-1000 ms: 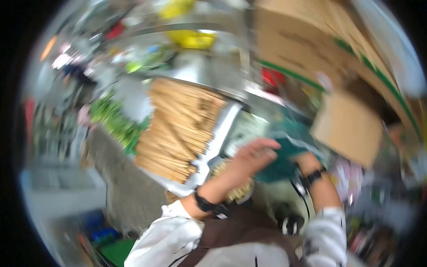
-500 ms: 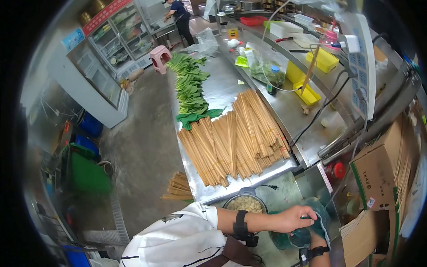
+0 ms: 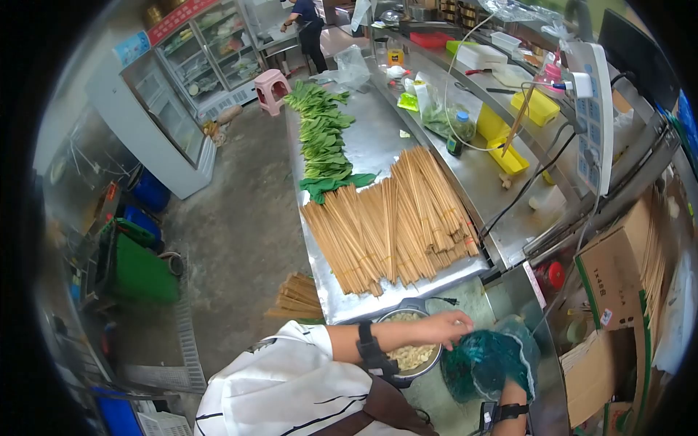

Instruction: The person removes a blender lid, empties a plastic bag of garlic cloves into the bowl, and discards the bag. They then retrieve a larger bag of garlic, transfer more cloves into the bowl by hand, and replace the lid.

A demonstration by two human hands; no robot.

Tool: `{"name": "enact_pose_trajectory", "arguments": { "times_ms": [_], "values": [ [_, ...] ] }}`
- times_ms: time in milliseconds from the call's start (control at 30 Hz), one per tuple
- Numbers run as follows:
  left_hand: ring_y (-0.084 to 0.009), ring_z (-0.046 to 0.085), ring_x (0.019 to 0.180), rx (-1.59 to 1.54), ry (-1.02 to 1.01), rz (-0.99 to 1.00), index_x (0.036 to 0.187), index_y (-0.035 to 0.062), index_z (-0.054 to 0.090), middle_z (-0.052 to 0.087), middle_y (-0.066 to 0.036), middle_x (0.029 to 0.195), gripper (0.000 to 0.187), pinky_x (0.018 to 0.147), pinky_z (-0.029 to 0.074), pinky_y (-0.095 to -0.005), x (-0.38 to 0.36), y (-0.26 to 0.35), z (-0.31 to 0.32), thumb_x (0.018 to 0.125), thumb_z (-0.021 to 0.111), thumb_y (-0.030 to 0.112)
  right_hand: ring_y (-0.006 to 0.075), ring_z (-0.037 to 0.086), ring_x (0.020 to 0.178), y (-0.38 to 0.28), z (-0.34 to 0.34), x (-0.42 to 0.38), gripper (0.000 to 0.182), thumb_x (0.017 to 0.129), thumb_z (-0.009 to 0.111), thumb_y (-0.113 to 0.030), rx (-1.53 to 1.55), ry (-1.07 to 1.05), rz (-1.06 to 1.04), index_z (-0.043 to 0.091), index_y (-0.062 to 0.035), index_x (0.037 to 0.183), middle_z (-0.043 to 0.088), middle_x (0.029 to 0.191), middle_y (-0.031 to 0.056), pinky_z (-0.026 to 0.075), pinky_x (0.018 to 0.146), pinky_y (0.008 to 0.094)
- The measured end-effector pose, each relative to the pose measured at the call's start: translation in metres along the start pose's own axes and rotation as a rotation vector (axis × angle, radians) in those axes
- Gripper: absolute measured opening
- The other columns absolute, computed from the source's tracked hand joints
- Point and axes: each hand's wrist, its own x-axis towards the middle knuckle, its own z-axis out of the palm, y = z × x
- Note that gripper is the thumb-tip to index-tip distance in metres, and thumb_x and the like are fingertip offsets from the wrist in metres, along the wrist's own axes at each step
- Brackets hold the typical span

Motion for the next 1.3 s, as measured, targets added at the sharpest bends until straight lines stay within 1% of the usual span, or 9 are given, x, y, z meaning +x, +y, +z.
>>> {"name": "enact_pose_trajectory", "arguments": {
  "times_ms": [167,600,733,800,833,867,967,1167,1300],
  "values": [
    [-0.0177,0.058,0.082,-0.137,0.066,-0.103,0.11,0.0007,0.049,0.055,-0.008,0.094,0.03,0.066,0.05,-0.0293,-0.046,-0.022,-0.038,0.086,0.054,0.018,0.0223,0.059,0.077,0.006,0.002,-0.02,0.026,0.085,0.052,-0.02,-0.015,0.018,-0.006,0.061,-0.0017,0.101,0.063,0.089,0.0121,0.046,0.067,0.0316],
    [-0.0138,0.056,0.081,-0.273,0.217,-0.061,0.109,0.0008,0.047,0.053,-0.007,0.094,0.029,0.066,0.049,-0.0245,-0.118,-0.034,-0.053,0.086,0.057,0.015,0.0204,0.058,0.073,-0.006,-0.003,-0.024,0.029,0.084,0.055,-0.022,-0.018,0.068,-0.003,0.061,-0.0005,0.102,0.063,0.088,0.0099,0.046,0.063,0.0307],
    [-0.0141,0.055,0.083,-0.287,0.239,-0.057,0.109,-0.0007,0.046,0.052,-0.008,0.096,0.028,0.069,0.05,-0.0249,-0.128,-0.038,-0.056,0.086,0.054,0.011,0.0198,0.058,0.072,-0.006,-0.024,-0.036,0.029,0.084,0.055,-0.022,0.069,0.128,-0.018,0.06,-0.0001,0.102,0.063,0.087,0.0092,0.046,0.062,0.0304],
    [-0.0155,0.055,0.085,-0.282,0.266,-0.04,0.108,-0.0017,0.047,0.051,-0.009,0.097,0.026,0.073,0.051,-0.0269,-0.133,-0.037,-0.06,0.085,0.051,0.007,0.0195,0.058,0.071,-0.015,-0.044,-0.054,0.03,0.084,0.056,-0.023,0.283,0.164,-0.067,0.06,0.0001,0.103,0.064,0.087,0.0088,0.046,0.062,0.0303],
    [-0.0162,0.055,0.085,-0.28,0.277,-0.035,0.108,-0.0023,0.047,0.051,-0.009,0.097,0.025,0.074,0.051,-0.0278,-0.136,-0.037,-0.062,0.084,0.049,0.004,0.0193,0.058,0.071,-0.023,-0.055,-0.071,0.03,0.084,0.056,-0.023,0.492,0.132,-0.108,0.06,0.0002,0.103,0.064,0.087,0.0087,0.046,0.062,0.0302],
    [-0.0171,0.055,0.086,-0.295,0.292,-0.021,0.108,-0.0026,0.047,0.051,-0.009,0.098,0.025,0.076,0.051,-0.0289,-0.14,-0.039,-0.065,0.083,0.048,0.002,0.0117,0.055,0.066,-0.03,-0.071,-0.095,0.027,0.08,0.061,-0.019,0.837,-0.018,-0.158,0.059,-0.0016,0.1,0.06,0.081,0.0051,0.04,0.047,0.0237],
    [-0.0209,0.056,0.089,-0.348,0.326,-0.01,0.106,-0.0039,0.047,0.05,-0.011,0.098,0.027,0.079,0.052,-0.0328,-0.145,-0.049,-0.077,0.079,0.042,-0.005,0.0079,0.052,0.063,-0.056,-0.093,-0.161,0.025,0.078,0.061,-0.012,1.108,0.044,-0.266,0.055,-0.004,0.101,0.056,0.078,0.0052,0.032,0.04,0.0171],
    [-0.0253,0.06,0.087,-0.323,0.415,-0.022,0.108,-0.0045,0.042,0.056,-0.019,0.098,0.025,0.079,0.052,-0.0355,-0.172,-0.048,-0.079,0.082,0.042,-0.005,0.0137,0.058,0.073,-0.083,-0.06,-0.194,0.031,0.077,0.061,-0.01,1.554,-0.585,-0.573,0.051,-0.0034,0.106,0.056,0.092,0.0085,0.038,0.04,0.0171],
    [-0.0216,0.06,0.088,-0.27,0.493,-0.083,0.113,-0.0049,0.043,0.056,-0.018,0.104,0.028,0.081,0.052,-0.0305,-0.196,-0.053,-0.073,0.086,0.047,0.001,0.0131,0.06,0.068,-0.131,0.028,-0.144,0.033,0.08,0.063,-0.013,1.485,-0.748,-0.253,0.051,-0.0008,0.108,0.059,0.09,0.0085,0.041,0.042,0.0202]
  ]
}}
